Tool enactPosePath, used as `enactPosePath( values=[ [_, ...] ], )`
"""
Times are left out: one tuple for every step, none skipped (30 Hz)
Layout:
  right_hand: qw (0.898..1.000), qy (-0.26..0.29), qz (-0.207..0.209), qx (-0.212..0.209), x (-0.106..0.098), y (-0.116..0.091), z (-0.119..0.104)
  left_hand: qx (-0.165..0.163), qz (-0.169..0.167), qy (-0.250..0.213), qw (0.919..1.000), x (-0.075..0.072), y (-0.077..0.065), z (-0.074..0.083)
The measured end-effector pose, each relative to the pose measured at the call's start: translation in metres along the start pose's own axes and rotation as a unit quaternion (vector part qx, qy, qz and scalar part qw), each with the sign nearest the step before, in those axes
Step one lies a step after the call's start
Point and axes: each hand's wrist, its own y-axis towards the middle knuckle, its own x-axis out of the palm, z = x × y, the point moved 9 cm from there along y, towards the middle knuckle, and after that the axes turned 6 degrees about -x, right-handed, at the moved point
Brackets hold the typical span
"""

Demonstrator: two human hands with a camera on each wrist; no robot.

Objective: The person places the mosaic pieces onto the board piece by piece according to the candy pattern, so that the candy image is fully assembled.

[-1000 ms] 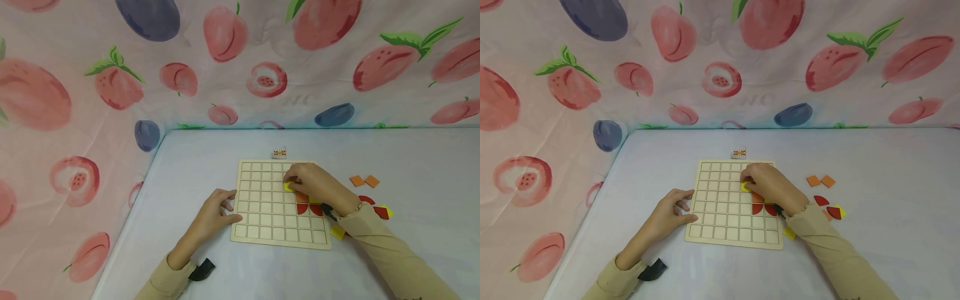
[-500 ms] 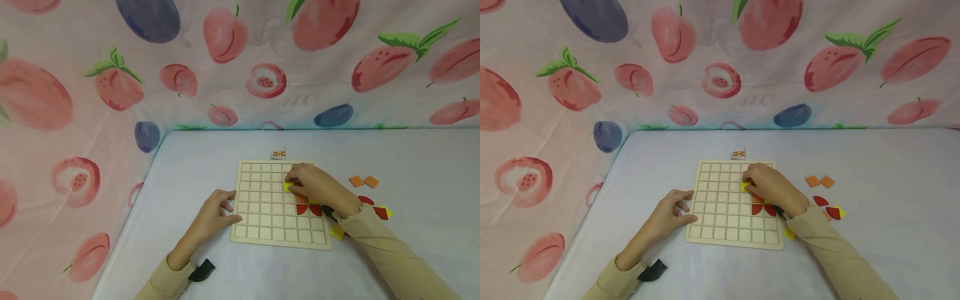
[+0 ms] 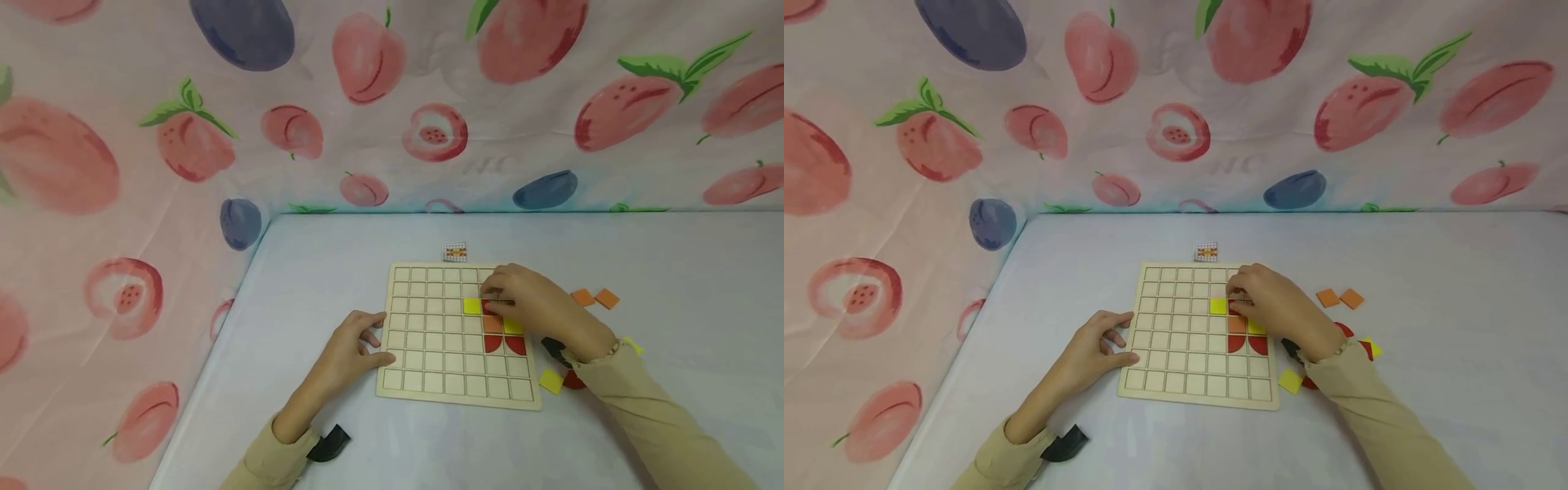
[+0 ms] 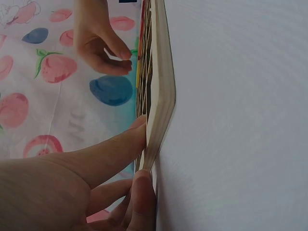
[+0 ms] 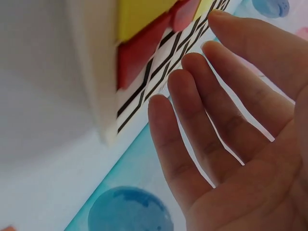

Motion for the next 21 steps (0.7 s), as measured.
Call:
enactPosePath(
  values=[
    [1.000, -0.003, 0.003, 0.002, -0.001, -0.002, 0.002, 0.000, 0.001, -0.001, 1.0000, 0.000, 0.000, 0.000],
    [1.000, -0.006, 0.005, 0.005, -0.002, -0.003, 0.003, 0.000, 0.001, -0.001, 1.0000, 0.000, -0.001, 0.000],
    [1.000, -0.009, 0.006, 0.008, -0.003, -0.005, 0.005, 0.000, 0.002, -0.002, 1.0000, 0.000, -0.001, 0.000],
    [1.000, -0.015, 0.008, 0.009, -0.004, -0.007, 0.006, 0.000, 0.002, -0.003, 1.0000, -0.001, -0.001, 0.000],
    [1.000, -0.019, 0.010, 0.010, -0.005, -0.008, 0.008, 0.000, 0.003, -0.004, 1.0000, -0.001, -0.001, 0.000],
    [1.000, -0.022, 0.012, 0.010, -0.006, -0.010, 0.009, 0.000, 0.003, -0.005, 1.0000, 0.000, -0.001, 0.000],
    [1.000, -0.024, 0.014, 0.010, -0.008, -0.012, 0.010, 0.000, 0.002, -0.005, 1.0000, 0.000, -0.001, 0.000],
    [0.999, -0.025, 0.016, 0.011, -0.010, -0.014, 0.011, 0.000, 0.002, -0.005, 1.0000, 0.000, -0.001, 0.000],
    [0.999, -0.026, 0.018, 0.012, -0.011, -0.016, 0.013, 0.000, 0.003, -0.005, 1.0000, 0.000, -0.001, 0.000],
    [0.999, -0.026, 0.020, 0.017, -0.013, -0.018, 0.015, -0.001, 0.003, -0.006, 1.0000, 0.000, -0.001, 0.000],
    [0.999, -0.025, 0.020, 0.024, -0.014, -0.020, 0.017, -0.001, 0.003, -0.005, 1.0000, 0.000, -0.001, 0.000],
    [0.999, -0.026, 0.021, 0.029, -0.016, -0.022, 0.019, -0.001, 0.003, -0.005, 1.0000, 0.000, -0.001, 0.000],
    [0.999, -0.027, 0.021, 0.033, -0.017, -0.024, 0.021, 0.000, 0.003, -0.005, 1.0000, -0.001, -0.001, 0.001],
    [0.999, -0.028, 0.022, 0.036, -0.018, -0.026, 0.023, 0.000, 0.003, -0.005, 1.0000, -0.001, -0.001, 0.001],
    [0.999, -0.030, 0.024, 0.038, -0.020, -0.028, 0.025, 0.000, 0.003, -0.005, 1.0000, -0.001, -0.001, 0.001],
    [0.998, -0.031, 0.026, 0.040, -0.021, -0.030, 0.026, 0.001, 0.003, -0.005, 1.0000, -0.001, -0.001, 0.001],
    [0.998, -0.032, 0.028, 0.039, -0.022, -0.031, 0.027, 0.002, 0.003, -0.004, 1.0000, 0.000, -0.001, 0.001],
    [0.998, -0.034, 0.030, 0.040, -0.023, -0.033, 0.028, 0.002, 0.003, -0.004, 1.0000, 0.000, -0.001, 0.001],
    [0.998, -0.034, 0.031, 0.042, -0.024, -0.035, 0.029, 0.002, 0.002, -0.004, 1.0000, 0.000, -0.001, 0.001],
    [0.998, -0.033, 0.032, 0.046, -0.025, -0.037, 0.031, 0.003, 0.002, -0.004, 1.0000, 0.000, -0.001, 0.001],
    [0.998, -0.032, 0.032, 0.050, -0.026, -0.039, 0.033, 0.002, 0.001, -0.003, 1.0000, 0.000, -0.001, 0.001]
  ],
)
